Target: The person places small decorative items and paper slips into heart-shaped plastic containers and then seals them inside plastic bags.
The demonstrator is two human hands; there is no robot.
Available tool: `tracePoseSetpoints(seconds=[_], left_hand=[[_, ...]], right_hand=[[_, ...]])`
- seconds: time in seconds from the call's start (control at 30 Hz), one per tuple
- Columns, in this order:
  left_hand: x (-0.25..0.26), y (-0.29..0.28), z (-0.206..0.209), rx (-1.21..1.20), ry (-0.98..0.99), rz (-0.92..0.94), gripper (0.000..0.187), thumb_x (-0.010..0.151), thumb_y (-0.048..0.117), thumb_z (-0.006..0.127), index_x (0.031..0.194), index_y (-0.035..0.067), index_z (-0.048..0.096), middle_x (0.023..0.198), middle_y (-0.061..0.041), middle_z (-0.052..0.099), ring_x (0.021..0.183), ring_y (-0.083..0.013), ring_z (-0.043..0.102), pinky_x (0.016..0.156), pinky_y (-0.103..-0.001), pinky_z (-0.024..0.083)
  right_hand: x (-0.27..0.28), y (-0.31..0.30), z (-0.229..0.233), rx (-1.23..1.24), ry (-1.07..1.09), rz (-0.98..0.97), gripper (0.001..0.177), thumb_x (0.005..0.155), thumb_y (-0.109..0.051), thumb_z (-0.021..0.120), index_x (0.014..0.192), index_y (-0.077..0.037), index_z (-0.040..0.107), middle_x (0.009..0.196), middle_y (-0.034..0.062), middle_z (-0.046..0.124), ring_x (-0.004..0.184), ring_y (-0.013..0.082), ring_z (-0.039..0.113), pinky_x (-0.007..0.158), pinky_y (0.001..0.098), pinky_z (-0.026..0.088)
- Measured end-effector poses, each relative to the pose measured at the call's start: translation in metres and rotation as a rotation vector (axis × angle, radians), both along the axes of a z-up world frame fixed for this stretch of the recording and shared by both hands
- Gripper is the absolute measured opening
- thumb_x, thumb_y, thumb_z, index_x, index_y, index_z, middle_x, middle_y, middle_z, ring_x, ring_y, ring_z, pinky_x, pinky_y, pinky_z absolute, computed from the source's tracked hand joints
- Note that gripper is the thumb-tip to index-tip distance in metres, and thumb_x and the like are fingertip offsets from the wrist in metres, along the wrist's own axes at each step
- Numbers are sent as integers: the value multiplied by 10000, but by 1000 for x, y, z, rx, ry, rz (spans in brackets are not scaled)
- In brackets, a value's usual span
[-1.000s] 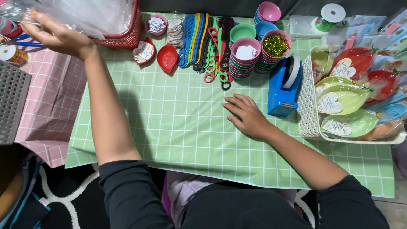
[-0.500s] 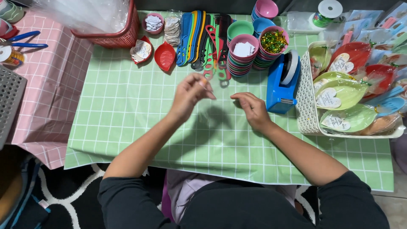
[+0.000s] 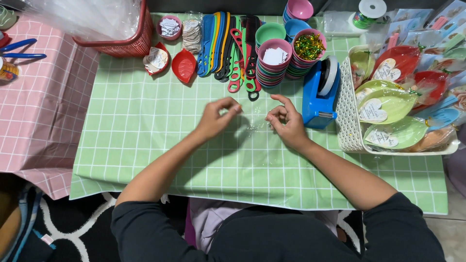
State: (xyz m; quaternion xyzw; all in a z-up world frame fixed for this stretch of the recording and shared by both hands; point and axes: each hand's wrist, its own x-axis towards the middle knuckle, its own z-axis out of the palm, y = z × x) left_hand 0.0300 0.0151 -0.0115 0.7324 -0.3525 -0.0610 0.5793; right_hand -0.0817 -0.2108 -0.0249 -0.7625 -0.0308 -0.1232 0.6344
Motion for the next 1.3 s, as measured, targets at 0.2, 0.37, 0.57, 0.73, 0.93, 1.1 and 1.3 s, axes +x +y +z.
tracePoseSetpoints(seconds=[0.2, 0.37, 0.57, 0.73, 0.93, 1.1, 1.3], left_hand=[[136, 86, 13, 393, -958, 566, 119, 913, 128, 796, 940, 132, 680, 750, -12, 618, 712, -220, 638, 738, -369, 481], [173, 112, 1, 660, -926, 722, 381, 786, 31, 826, 1137, 22, 679, 1050, -144, 664, 926, -332, 670, 744, -423, 553], [185, 116, -21, 706, -845, 782, 322, 776, -4, 778, 1089, 19, 704, 946, -122, 677, 838, -326, 674, 703, -419, 569], [186, 112, -29, 602, -811, 828, 310, 728, -28, 828, 982, 61, 675, 989, -73, 635, 939, -287, 641, 763, -372, 572], [189, 126, -30, 375, -801, 747, 269, 787, -23, 839, 900, 89, 622, 912, -41, 590, 921, -264, 624, 824, -358, 544], [162, 121, 3, 213, -781, 823, 219, 899, 0, 763, 955, 160, 624, 920, 44, 646, 921, -198, 597, 817, -348, 439], [146, 92, 8, -37, -326, 701, 306, 912, -90, 669, 1111, 122, 574, 951, -142, 703, 813, -351, 722, 651, -385, 575]], right_hand=[[0, 1, 0, -84, 17, 31, 493, 937, -12, 625, 1404, -96, 492, 823, 106, 714, 582, 152, 628, 603, 270, 536], [2, -1, -7, -104, 11, 44, 475, 928, -12, 634, 1381, -104, 526, 819, 102, 714, 581, 164, 620, 606, 282, 531], [4, -3, -7, -139, 20, 52, 456, 925, -24, 638, 1363, -114, 550, 818, 90, 723, 587, 159, 617, 608, 285, 527], [4, -3, -6, -166, 32, 53, 390, 934, -44, 632, 1315, -118, 596, 825, 82, 727, 609, 149, 609, 637, 294, 526], [5, -2, -6, -181, 41, 58, 354, 935, -55, 637, 1282, -125, 627, 819, 75, 732, 607, 149, 613, 640, 290, 528], [4, -1, -3, -200, 33, 51, 314, 934, -51, 629, 1238, -122, 657, 813, 78, 724, 629, 152, 589, 660, 302, 524], [2, 2, -1, -244, 28, 37, 282, 932, -49, 639, 1201, -116, 688, 819, 88, 730, 653, 170, 578, 666, 320, 522]])
